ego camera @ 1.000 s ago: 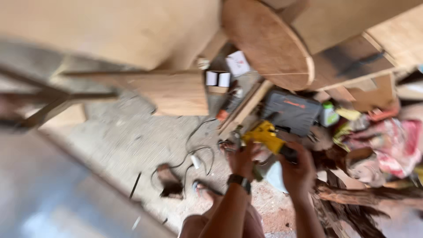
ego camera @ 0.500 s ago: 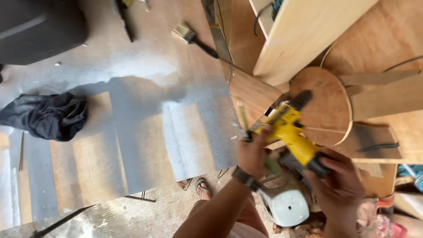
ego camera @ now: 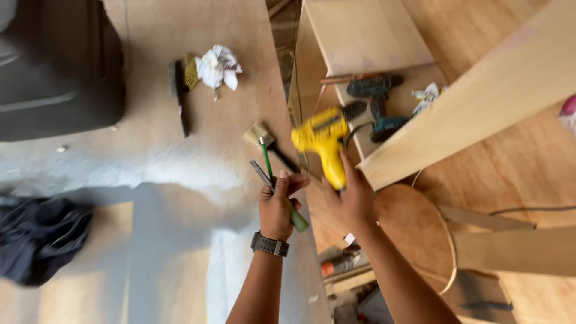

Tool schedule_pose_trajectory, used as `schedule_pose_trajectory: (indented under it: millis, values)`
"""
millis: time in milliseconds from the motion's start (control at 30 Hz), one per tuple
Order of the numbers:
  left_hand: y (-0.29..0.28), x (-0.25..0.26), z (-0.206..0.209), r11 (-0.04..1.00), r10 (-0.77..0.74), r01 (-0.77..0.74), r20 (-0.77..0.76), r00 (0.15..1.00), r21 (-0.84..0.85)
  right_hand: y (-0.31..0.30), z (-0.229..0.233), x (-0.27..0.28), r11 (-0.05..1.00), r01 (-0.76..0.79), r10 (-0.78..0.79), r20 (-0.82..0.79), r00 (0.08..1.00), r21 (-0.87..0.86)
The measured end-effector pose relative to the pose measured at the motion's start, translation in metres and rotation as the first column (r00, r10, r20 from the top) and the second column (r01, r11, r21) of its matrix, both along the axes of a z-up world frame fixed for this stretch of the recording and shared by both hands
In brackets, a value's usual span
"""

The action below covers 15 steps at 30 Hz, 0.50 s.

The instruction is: The person cleans a large decorative wood piece using a brush and a small hand tool, then picks up and inspects a round wooden board and handles a power drill and an angle grinder.

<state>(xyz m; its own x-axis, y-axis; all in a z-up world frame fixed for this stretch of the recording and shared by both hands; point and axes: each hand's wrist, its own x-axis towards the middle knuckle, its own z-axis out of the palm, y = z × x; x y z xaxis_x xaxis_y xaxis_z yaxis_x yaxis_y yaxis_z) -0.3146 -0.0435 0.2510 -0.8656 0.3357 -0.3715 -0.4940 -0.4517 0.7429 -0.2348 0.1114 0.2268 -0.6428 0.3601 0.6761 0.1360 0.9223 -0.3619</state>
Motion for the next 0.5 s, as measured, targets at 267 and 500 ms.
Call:
schedule_pose_trajectory:
  millis: [267,500]
  values:
    - [0.025,-0.033,-0.122,0.993,-0.115,0.111,0.111,0.987,0.037,0.186,0.057,-0.261,0.938,0.346,-0.31,0.378,0.872,-0.031]
    - [0.026,-0.033,-0.129,0.995,-0.094,0.095,0.121,0.988,0.001,0.254,0.027,-0.285,0.892,0.45,-0.375,0.61,0.698,0.034]
